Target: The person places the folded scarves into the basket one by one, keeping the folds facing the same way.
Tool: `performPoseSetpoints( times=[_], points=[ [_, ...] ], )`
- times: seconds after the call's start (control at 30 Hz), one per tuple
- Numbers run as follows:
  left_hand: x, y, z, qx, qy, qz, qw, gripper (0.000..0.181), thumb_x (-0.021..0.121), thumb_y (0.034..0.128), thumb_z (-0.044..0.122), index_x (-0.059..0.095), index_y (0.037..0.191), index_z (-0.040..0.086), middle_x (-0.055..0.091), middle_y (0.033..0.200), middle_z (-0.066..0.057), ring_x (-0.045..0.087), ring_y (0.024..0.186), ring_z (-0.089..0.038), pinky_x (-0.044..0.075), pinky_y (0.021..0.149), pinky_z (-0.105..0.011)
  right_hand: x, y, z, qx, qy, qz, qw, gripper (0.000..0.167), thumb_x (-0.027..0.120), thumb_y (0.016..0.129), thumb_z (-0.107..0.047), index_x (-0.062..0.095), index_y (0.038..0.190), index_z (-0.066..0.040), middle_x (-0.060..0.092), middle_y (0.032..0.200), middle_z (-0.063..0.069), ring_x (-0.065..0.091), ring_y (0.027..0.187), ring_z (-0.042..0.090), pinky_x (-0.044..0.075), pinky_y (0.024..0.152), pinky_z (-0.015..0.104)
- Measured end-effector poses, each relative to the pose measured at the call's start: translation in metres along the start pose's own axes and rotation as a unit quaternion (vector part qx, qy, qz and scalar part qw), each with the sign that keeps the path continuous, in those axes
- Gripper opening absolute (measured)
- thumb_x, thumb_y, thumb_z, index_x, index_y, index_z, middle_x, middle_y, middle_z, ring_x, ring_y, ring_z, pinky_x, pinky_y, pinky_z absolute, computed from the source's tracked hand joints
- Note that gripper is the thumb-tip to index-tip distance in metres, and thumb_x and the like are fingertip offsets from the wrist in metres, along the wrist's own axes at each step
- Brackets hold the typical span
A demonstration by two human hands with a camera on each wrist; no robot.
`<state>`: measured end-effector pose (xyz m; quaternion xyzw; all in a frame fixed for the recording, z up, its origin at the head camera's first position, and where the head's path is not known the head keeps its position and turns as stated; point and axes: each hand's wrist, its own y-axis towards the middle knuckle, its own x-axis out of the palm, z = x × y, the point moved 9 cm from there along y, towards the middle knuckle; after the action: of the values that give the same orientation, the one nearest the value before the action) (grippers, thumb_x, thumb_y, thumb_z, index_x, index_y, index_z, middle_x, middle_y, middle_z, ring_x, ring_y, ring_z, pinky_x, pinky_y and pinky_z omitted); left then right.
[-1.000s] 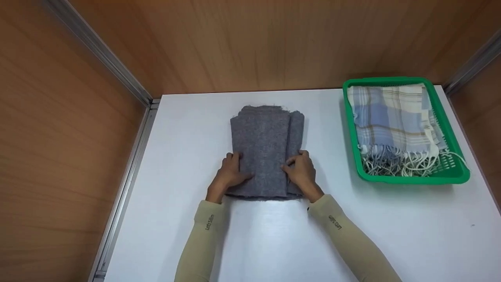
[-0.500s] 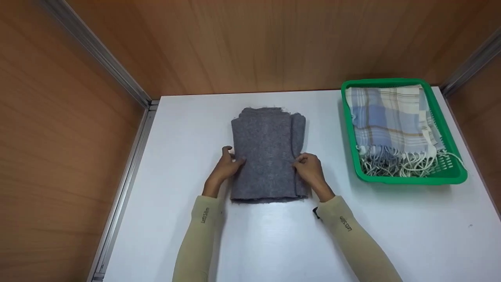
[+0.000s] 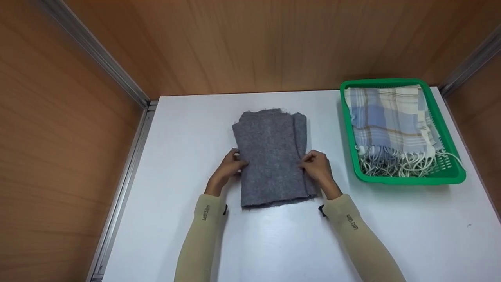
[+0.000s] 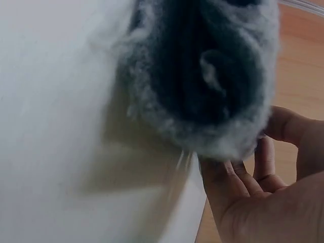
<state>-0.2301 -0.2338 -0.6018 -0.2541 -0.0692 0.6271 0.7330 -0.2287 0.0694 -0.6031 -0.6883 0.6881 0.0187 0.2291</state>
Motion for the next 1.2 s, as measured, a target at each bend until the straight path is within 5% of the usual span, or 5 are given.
performPoseSetpoints(
  times=[0.23, 0.47, 0.8, 1.1, 1.2],
  points=[
    [0.009, 0.003, 0.004, 0.004, -0.013, -0.018, 0.9997, 0.057, 0.065, 0.0995, 0.020, 0.041, 0.149, 0.009, 0.061, 0.132, -0.017, 0.063, 0.106, -0.024, 0.050, 0.087, -0.037, 0.004, 0.005, 0.005, 0.059, 0.007, -0.082, 0.9949, 0.068, 0.074, 0.095, -0.007, 0.039, 0.153, 0.007, 0.052, 0.144, 0.032, 0.057, 0.122, 0.039, 0.050, 0.099, 0.046],
    [0.011, 0.005, 0.011, 0.024, -0.024, -0.006, 0.9994, 0.051, 0.069, 0.0972, 0.013, 0.047, 0.143, 0.011, 0.064, 0.136, -0.019, 0.065, 0.099, -0.023, 0.052, 0.077, -0.034, 0.005, 0.008, 0.001, 0.048, 0.001, -0.096, 0.9942, 0.056, 0.073, 0.097, -0.010, 0.048, 0.145, 0.007, 0.056, 0.144, 0.032, 0.060, 0.120, 0.036, 0.051, 0.093, 0.041],
    [0.019, -0.004, 0.041, 0.091, -0.076, -0.022, 0.9927, 0.038, 0.064, 0.0948, -0.003, 0.051, 0.128, 0.010, 0.071, 0.116, -0.014, 0.066, 0.081, -0.015, 0.051, 0.060, -0.025, -0.014, 0.004, -0.016, 0.007, 0.037, -0.097, 0.9945, 0.042, 0.067, 0.097, 0.001, 0.053, 0.137, 0.003, 0.071, 0.121, 0.023, 0.063, 0.084, 0.014, 0.050, 0.072, 0.027],
    [0.034, -0.016, 0.080, 0.131, -0.086, -0.035, 0.9870, 0.036, 0.066, 0.0940, -0.003, 0.050, 0.123, 0.012, 0.069, 0.120, -0.015, 0.064, 0.089, -0.017, 0.049, 0.061, -0.025, -0.055, -0.010, -0.046, -0.029, 0.055, -0.112, 0.9918, 0.046, 0.064, 0.098, 0.003, 0.049, 0.141, 0.005, 0.067, 0.120, 0.018, 0.065, 0.088, 0.011, 0.054, 0.074, 0.025],
    [0.041, -0.020, 0.095, 0.150, -0.086, -0.042, 0.9841, 0.037, 0.066, 0.0935, -0.004, 0.049, 0.123, 0.010, 0.069, 0.126, -0.018, 0.066, 0.095, -0.020, 0.052, 0.063, -0.025, -0.070, -0.014, -0.054, -0.035, 0.050, -0.110, 0.9921, 0.050, 0.064, 0.098, 0.003, 0.046, 0.145, 0.005, 0.065, 0.130, 0.024, 0.067, 0.100, 0.020, 0.055, 0.076, 0.025]
  ],
)
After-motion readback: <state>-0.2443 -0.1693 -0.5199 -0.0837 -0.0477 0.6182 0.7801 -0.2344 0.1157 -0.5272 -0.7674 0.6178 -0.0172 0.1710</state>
